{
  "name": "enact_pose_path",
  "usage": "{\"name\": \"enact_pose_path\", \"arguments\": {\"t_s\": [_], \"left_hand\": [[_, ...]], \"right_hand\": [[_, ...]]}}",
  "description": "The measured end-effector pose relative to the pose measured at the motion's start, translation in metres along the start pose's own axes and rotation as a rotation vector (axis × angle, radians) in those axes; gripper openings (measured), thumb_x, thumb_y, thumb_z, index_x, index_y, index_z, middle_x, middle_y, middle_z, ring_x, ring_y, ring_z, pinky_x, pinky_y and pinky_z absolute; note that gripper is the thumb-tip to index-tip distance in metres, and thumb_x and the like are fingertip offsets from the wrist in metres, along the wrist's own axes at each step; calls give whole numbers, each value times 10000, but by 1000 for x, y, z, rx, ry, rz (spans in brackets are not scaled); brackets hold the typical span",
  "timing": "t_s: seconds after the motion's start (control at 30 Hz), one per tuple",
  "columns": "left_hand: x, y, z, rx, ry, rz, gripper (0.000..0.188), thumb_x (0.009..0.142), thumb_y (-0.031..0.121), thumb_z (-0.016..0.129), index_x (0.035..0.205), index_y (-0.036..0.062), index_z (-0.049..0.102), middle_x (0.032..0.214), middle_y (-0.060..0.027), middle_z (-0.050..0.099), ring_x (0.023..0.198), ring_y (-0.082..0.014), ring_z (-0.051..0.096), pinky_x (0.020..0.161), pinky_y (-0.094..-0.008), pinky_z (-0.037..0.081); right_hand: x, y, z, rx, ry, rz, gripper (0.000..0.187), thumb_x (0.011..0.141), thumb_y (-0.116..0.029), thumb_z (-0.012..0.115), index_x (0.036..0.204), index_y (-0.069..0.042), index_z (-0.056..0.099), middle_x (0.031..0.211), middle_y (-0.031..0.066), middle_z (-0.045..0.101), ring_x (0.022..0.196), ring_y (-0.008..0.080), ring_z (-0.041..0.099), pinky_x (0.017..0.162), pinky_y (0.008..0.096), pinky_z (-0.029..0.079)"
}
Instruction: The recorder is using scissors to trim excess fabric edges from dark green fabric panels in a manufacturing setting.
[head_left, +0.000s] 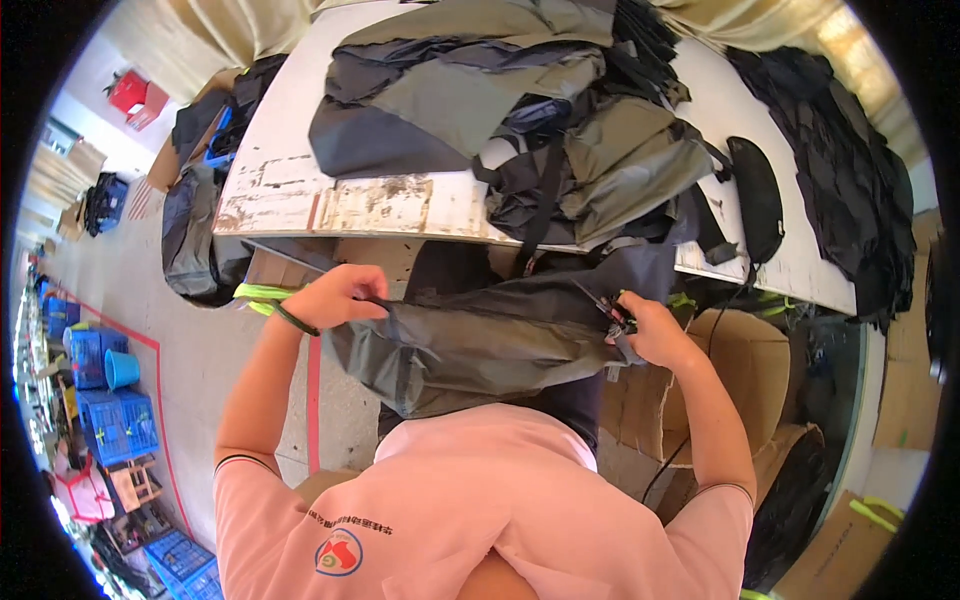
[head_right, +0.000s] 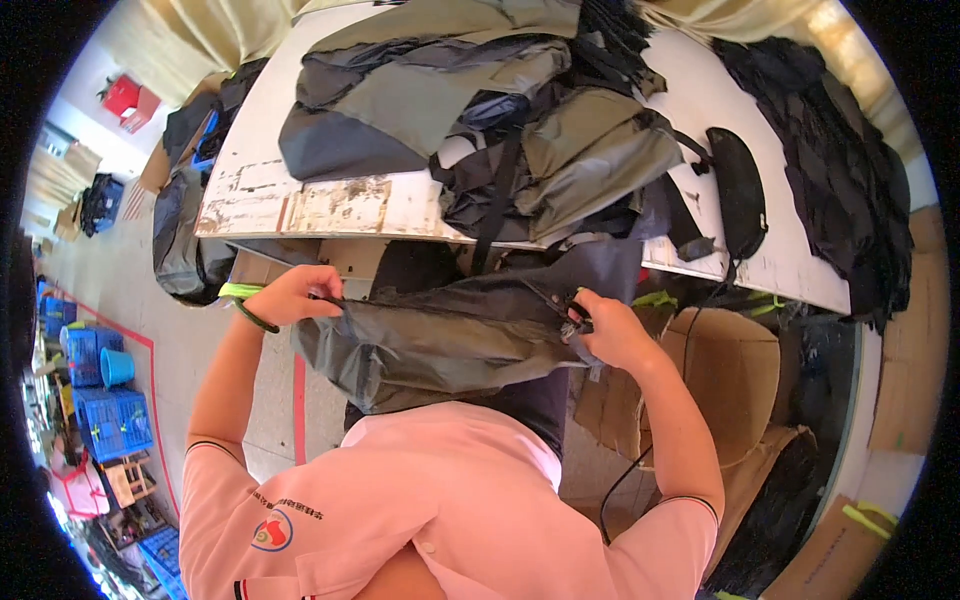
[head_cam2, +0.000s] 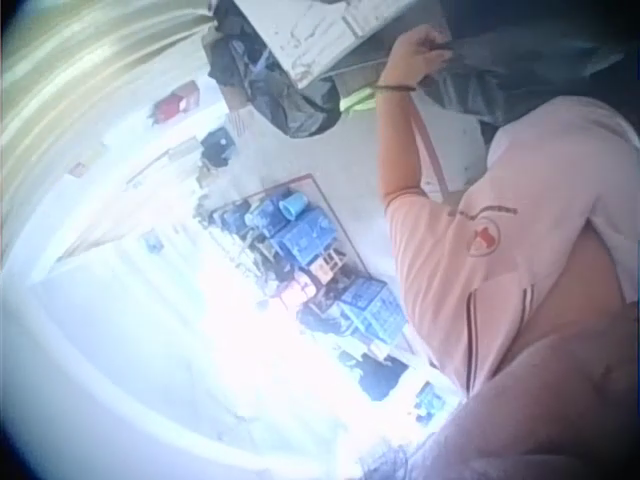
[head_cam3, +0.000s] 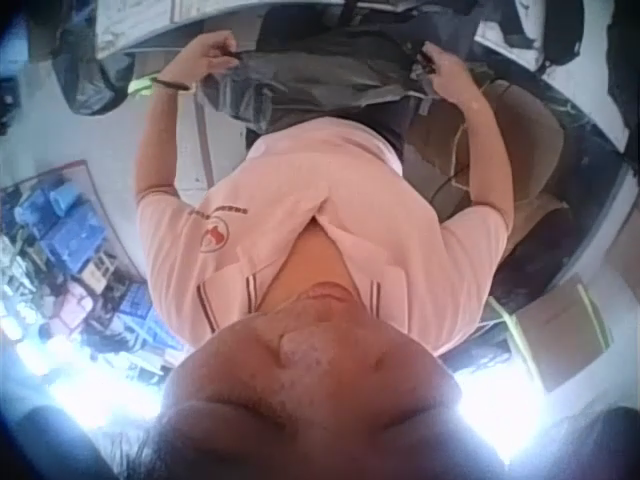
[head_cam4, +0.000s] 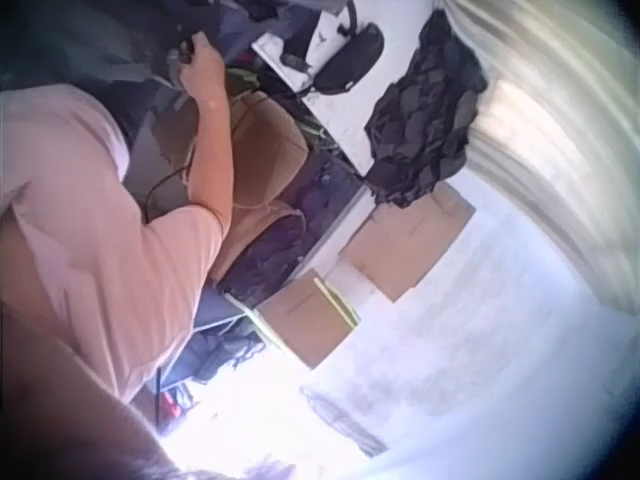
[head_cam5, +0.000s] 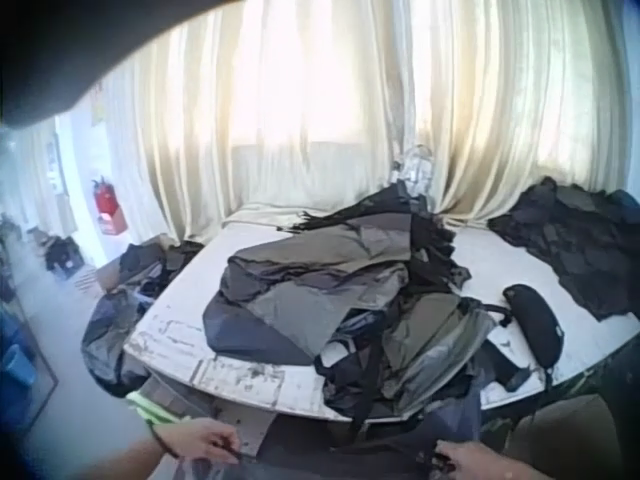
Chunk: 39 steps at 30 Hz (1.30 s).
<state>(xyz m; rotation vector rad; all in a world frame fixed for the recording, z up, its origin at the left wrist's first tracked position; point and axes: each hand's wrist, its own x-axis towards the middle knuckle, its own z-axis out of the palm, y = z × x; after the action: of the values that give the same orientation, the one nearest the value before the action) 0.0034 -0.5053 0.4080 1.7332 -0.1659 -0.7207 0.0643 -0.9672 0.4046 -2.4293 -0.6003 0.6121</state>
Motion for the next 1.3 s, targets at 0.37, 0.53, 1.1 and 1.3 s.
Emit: {"name": "enact_pose_path", "arguments": {"t_s": [0.37, 0.53, 1.1, 1.3], "left_hand": [[135, 31, 123, 696, 117, 601, 162, 778, 205, 691, 809, 58, 629, 830, -122, 622, 849, -320, 603, 775, -415, 468], [170, 26, 165, 863, -124, 346, 205, 771, 243, 701, 826, 55, 639, 840, -122, 634, 833, -328, 611, 731, -425, 480], [130, 68, 147, -43, -286, 254, 85, 901, 105, 619, 915, 45, 560, 796, 33, 537, 728, -52, 469, 657, -226, 420], [132, 67, 162, -63, -267, 222, 265, 808, 185, 747, 997, 31, 643, 620, 81, 350, 590, -39, 318, 526, -224, 283]], "right_hand": [[-16, 8, 30, 226, 19, 43, 336, 732, -68, 777, 951, -8, 530, 882, 93, 653, 830, 189, 608, 789, 305, 477], [-27, 8, 37, 283, 40, 50, 349, 727, -93, 790, 956, -16, 537, 896, 98, 657, 839, 198, 614, 788, 316, 475], [-40, -21, -8, 370, 215, -65, 296, 749, -70, 773, 906, -22, 526, 872, 70, 619, 777, 125, 553, 717, 274, 466], [-46, -34, -15, 304, 132, -61, 375, 708, -147, 785, 958, -32, 532, 828, 122, 607, 782, 298, 606, 702, 367, 456]]}}
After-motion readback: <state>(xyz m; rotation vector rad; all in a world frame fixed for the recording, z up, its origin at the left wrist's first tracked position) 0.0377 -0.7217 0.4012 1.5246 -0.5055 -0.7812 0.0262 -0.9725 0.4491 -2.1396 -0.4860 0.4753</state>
